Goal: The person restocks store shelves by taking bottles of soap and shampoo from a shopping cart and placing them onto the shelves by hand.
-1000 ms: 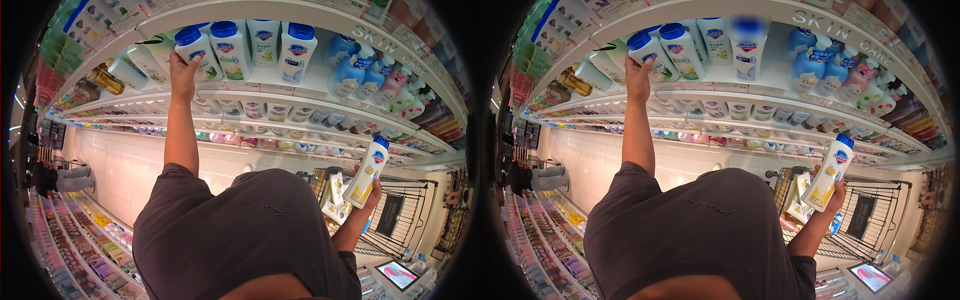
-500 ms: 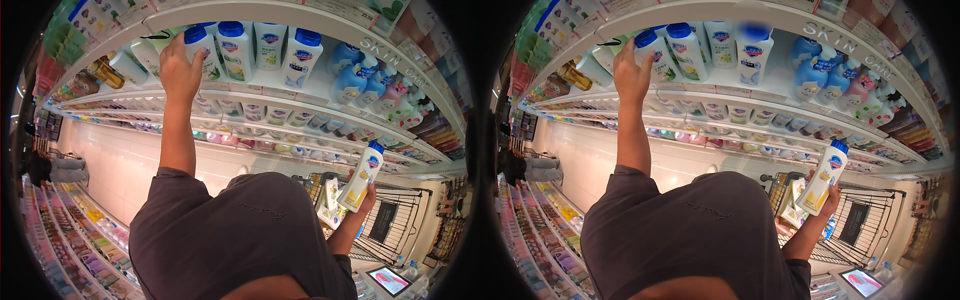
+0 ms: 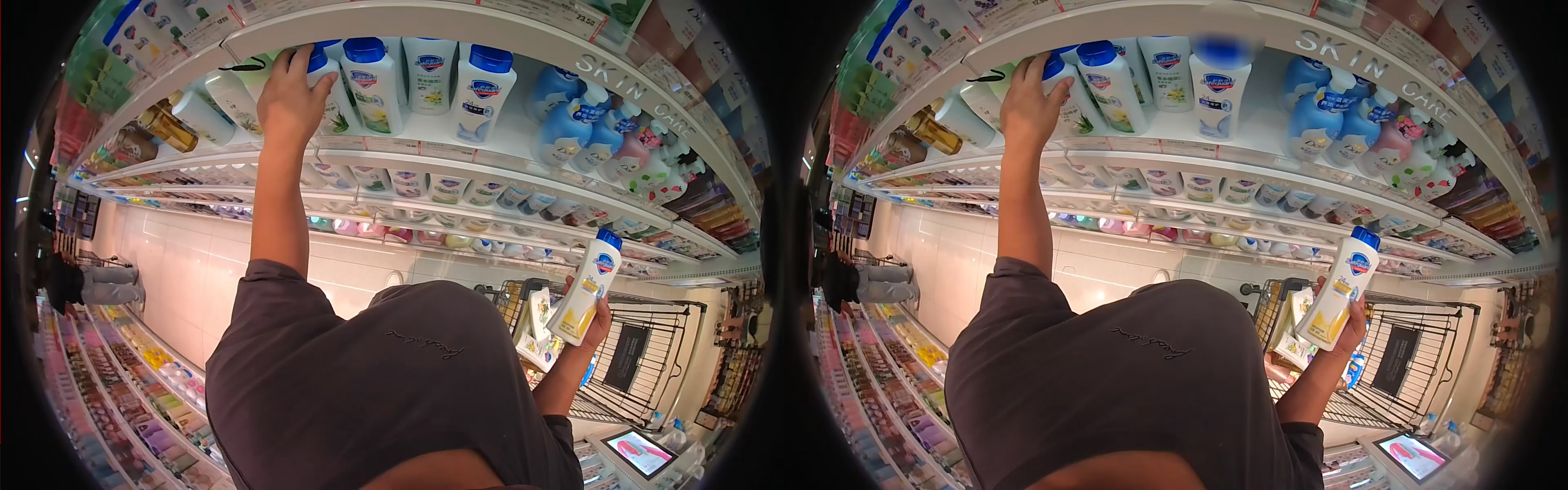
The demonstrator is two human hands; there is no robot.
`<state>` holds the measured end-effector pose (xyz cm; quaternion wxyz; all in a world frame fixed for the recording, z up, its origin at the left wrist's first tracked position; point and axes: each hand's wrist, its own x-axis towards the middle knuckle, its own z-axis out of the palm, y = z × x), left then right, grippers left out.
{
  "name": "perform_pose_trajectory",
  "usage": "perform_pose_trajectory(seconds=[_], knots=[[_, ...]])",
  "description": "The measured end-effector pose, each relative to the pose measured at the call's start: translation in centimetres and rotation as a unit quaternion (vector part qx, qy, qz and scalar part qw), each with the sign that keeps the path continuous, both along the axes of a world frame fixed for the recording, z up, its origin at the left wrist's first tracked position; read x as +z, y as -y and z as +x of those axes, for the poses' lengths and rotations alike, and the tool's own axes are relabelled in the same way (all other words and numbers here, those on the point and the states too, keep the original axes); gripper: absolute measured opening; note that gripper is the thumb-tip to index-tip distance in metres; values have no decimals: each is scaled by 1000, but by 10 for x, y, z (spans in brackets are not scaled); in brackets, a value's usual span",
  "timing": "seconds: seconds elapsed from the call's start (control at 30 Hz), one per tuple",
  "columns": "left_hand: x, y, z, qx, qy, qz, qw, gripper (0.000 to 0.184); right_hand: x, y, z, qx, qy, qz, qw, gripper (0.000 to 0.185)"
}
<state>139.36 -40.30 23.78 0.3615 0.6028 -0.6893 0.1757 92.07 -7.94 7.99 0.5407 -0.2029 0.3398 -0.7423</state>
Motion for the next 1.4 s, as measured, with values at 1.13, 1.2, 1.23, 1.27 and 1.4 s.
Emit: perform_pose_trajectory(seconds=[1.13, 1.2, 1.23, 1.27, 1.4], knots=[[16, 6, -54, -56, 42, 44, 997, 44, 5, -4, 16, -28, -15, 29, 999, 66], [19, 0, -58, -37, 41, 59, 997, 45, 8, 0, 17, -13, -20, 27, 999, 66], [18, -5, -58, -52, 44, 58, 996, 45, 10, 1, 17, 9, -25, 26, 999, 66], [16, -8, -56, -76, 48, -12, 996, 46, 12, 3, 20, 0, -49, 30, 998, 66], [7, -57, -86, -223, -79, 30, 971, 49, 23, 14, 33, 12, -80, 42, 996, 68]])
